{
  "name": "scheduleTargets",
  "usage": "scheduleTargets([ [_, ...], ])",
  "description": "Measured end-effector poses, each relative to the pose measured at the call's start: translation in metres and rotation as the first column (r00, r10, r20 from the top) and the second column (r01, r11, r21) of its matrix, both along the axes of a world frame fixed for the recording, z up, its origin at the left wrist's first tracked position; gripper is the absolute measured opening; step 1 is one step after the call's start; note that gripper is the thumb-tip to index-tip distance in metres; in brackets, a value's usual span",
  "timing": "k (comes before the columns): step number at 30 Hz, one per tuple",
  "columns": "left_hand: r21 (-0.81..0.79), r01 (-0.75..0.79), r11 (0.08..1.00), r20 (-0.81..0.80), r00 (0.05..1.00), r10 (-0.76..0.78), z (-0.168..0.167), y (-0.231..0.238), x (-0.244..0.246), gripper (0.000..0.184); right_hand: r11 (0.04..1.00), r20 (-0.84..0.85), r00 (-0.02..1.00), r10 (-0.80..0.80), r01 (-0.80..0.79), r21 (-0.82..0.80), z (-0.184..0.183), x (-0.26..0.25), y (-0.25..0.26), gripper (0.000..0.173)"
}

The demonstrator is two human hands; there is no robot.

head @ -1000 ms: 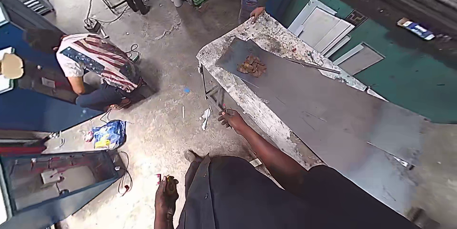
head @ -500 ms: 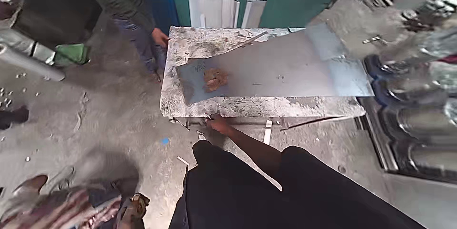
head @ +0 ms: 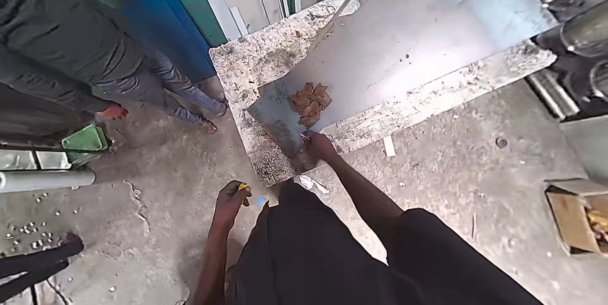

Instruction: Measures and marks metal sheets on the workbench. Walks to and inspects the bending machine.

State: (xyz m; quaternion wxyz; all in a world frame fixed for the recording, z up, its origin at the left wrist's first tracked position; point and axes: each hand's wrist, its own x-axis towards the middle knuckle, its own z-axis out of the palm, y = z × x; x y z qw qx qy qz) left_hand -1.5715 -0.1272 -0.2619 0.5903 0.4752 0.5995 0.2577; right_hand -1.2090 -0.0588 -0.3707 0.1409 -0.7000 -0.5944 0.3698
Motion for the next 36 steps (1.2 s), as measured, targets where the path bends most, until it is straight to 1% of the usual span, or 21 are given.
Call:
scheduleTargets([
  [2, -0.057, 0.138, 0.989, -0.056, 0.988, -0.141, 0.009, 0.033, -0.002, 0.019, 0.993, 0.01, 0.993, 0.118, -0.117, -0.016, -0.011, 0.011, 0.053, 0.032],
  [3, -0.067, 0.194, 0.979, -0.063, 0.978, -0.198, 0.011, 0.052, -0.001, 0.019, 0.996, 0.029, 0.996, 0.079, -0.078, -0.045, -0.012, 0.019, 0.076, 0.036],
  [5, -0.072, 0.29, 0.954, -0.083, 0.952, -0.295, 0.008, 0.093, 0.003, 0.024, 0.977, 0.159, 0.97, -0.185, 0.199, -0.075, -0.005, 0.03, 0.104, 0.046],
  [6, -0.082, 0.343, 0.936, -0.123, 0.928, -0.351, 0.004, 0.115, 0.007, 0.029, 0.938, 0.231, 0.918, -0.324, 0.343, -0.05, 0.005, 0.03, 0.107, 0.046],
  [8, -0.086, 0.444, 0.892, -0.249, 0.857, -0.451, -0.011, 0.161, 0.015, 0.04, 0.84, 0.283, 0.81, -0.513, 0.542, -0.029, 0.022, 0.02, 0.096, 0.038],
  [9, -0.084, 0.492, 0.866, -0.331, 0.806, -0.49, -0.022, 0.186, 0.021, 0.048, 0.808, 0.303, 0.779, -0.549, 0.588, -0.047, 0.03, 0.008, 0.085, 0.035],
  [11, -0.102, 0.571, 0.814, -0.521, 0.667, -0.533, -0.042, 0.238, 0.038, 0.069, 0.753, 0.339, 0.743, -0.577, 0.645, -0.132, 0.042, -0.028, 0.056, 0.04],
  [13, -0.142, 0.618, 0.774, -0.668, 0.517, -0.535, -0.06, 0.283, 0.06, 0.085, 0.666, 0.394, 0.677, -0.621, 0.721, -0.189, 0.039, -0.073, 0.03, 0.046],
  [16, -0.158, 0.721, 0.674, -0.706, 0.395, -0.588, -0.085, 0.323, 0.079, 0.102, 0.495, 0.475, 0.549, -0.688, 0.833, -0.247, 0.02, -0.136, 0.015, 0.058],
  [18, -0.203, 0.789, 0.58, -0.683, 0.31, -0.661, -0.09, 0.329, 0.085, 0.11, 0.384, 0.488, 0.463, -0.74, 0.886, -0.259, 0.017, -0.164, 0.026, 0.065],
  [19, -0.227, 0.802, 0.553, -0.669, 0.284, -0.687, -0.088, 0.329, 0.084, 0.111, 0.336, 0.481, 0.425, -0.767, 0.904, -0.264, 0.018, -0.174, 0.036, 0.065],
  [20, -0.239, 0.804, 0.544, -0.648, 0.285, -0.706, -0.083, 0.332, 0.085, 0.109, 0.286, 0.475, 0.379, -0.794, 0.923, -0.259, 0.019, -0.179, 0.049, 0.062],
  [21, -0.235, 0.794, 0.56, -0.603, 0.333, -0.725, -0.078, 0.336, 0.083, 0.102, 0.232, 0.471, 0.328, -0.819, 0.94, -0.252, 0.018, -0.181, 0.06, 0.061],
  [23, -0.209, 0.722, 0.659, -0.429, 0.538, -0.725, -0.081, 0.347, 0.078, 0.078, 0.103, 0.464, 0.204, -0.862, 0.967, -0.235, 0.015, -0.184, 0.072, 0.06],
  [25, -0.257, 0.608, 0.751, -0.19, 0.73, -0.656, -0.08, 0.367, 0.086, 0.052, -0.01, 0.43, 0.095, -0.898, 0.972, -0.236, 0.013, -0.177, 0.074, 0.064],
  [26, -0.314, 0.557, 0.769, -0.111, 0.783, -0.612, -0.078, 0.378, 0.091, 0.041, -0.063, 0.39, 0.042, -0.92, 0.965, -0.253, 0.013, -0.171, 0.071, 0.066],
  [27, -0.384, 0.517, 0.765, -0.05, 0.816, -0.576, -0.078, 0.39, 0.094, 0.037, -0.107, 0.327, -0.015, -0.945, 0.957, -0.268, 0.014, -0.164, 0.066, 0.067],
  [29, -0.458, 0.504, 0.732, -0.018, 0.819, -0.574, -0.079, 0.41, 0.092, 0.034, -0.149, 0.203, -0.089, -0.975, 0.941, -0.304, 0.011, -0.158, 0.055, 0.067],
  [31, -0.477, 0.544, 0.69, -0.057, 0.764, -0.642, -0.068, 0.423, 0.087, 0.033, -0.171, 0.097, -0.147, -0.984, 0.932, -0.319, 0.004, -0.16, 0.051, 0.062],
  [34, -0.484, 0.596, 0.641, -0.138, 0.672, -0.728, -0.045, 0.444, 0.079, 0.03, -0.09, -0.075, -0.118, -0.99, 0.949, -0.302, 0.002, -0.177, 0.054, 0.053],
  [36, -0.468, 0.637, 0.613, -0.212, 0.592, -0.777, -0.035, 0.454, 0.063, 0.031, -0.038, -0.128, -0.083, -0.988, 0.946, -0.322, 0.008, -0.2, 0.06, 0.052],
])
